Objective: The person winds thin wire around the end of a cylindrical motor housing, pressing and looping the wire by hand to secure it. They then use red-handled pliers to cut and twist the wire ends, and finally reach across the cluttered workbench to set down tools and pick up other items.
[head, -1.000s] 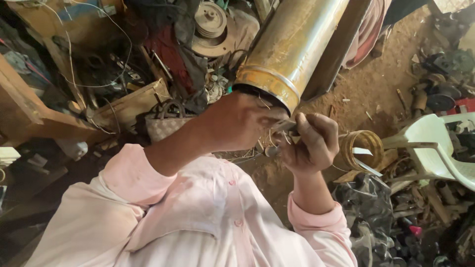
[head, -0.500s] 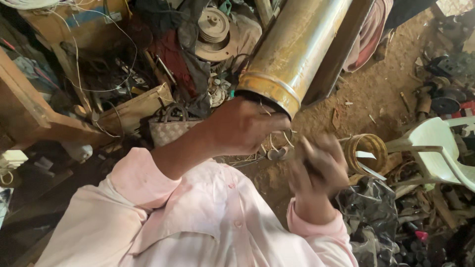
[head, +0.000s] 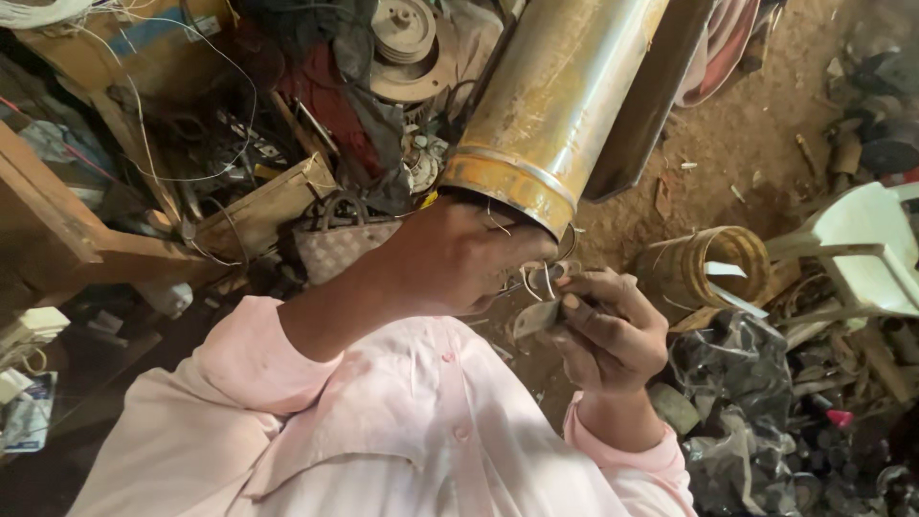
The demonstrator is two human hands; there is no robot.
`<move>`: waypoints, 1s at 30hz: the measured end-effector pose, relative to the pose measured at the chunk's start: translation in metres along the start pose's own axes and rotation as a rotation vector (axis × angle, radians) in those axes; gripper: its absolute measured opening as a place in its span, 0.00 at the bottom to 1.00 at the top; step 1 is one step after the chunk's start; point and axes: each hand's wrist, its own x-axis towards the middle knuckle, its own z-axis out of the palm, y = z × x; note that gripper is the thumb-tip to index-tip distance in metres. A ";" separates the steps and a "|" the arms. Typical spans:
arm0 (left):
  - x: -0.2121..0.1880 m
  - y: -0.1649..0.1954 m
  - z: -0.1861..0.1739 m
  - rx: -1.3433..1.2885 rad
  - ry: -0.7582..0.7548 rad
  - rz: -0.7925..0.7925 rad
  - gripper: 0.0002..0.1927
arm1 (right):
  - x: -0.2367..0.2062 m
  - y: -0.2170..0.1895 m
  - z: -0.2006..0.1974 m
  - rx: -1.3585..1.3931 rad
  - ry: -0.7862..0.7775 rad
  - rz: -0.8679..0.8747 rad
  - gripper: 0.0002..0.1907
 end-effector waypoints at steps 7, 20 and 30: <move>0.000 0.002 0.007 0.002 0.067 0.017 0.22 | 0.018 -0.004 0.008 0.125 0.055 0.031 0.19; 0.008 0.013 0.005 -0.019 0.283 0.092 0.13 | 0.041 -0.015 0.020 -0.463 0.052 -0.190 0.14; 0.008 0.011 0.007 -0.007 0.249 0.054 0.17 | 0.003 -0.031 0.000 -0.739 0.290 0.055 0.07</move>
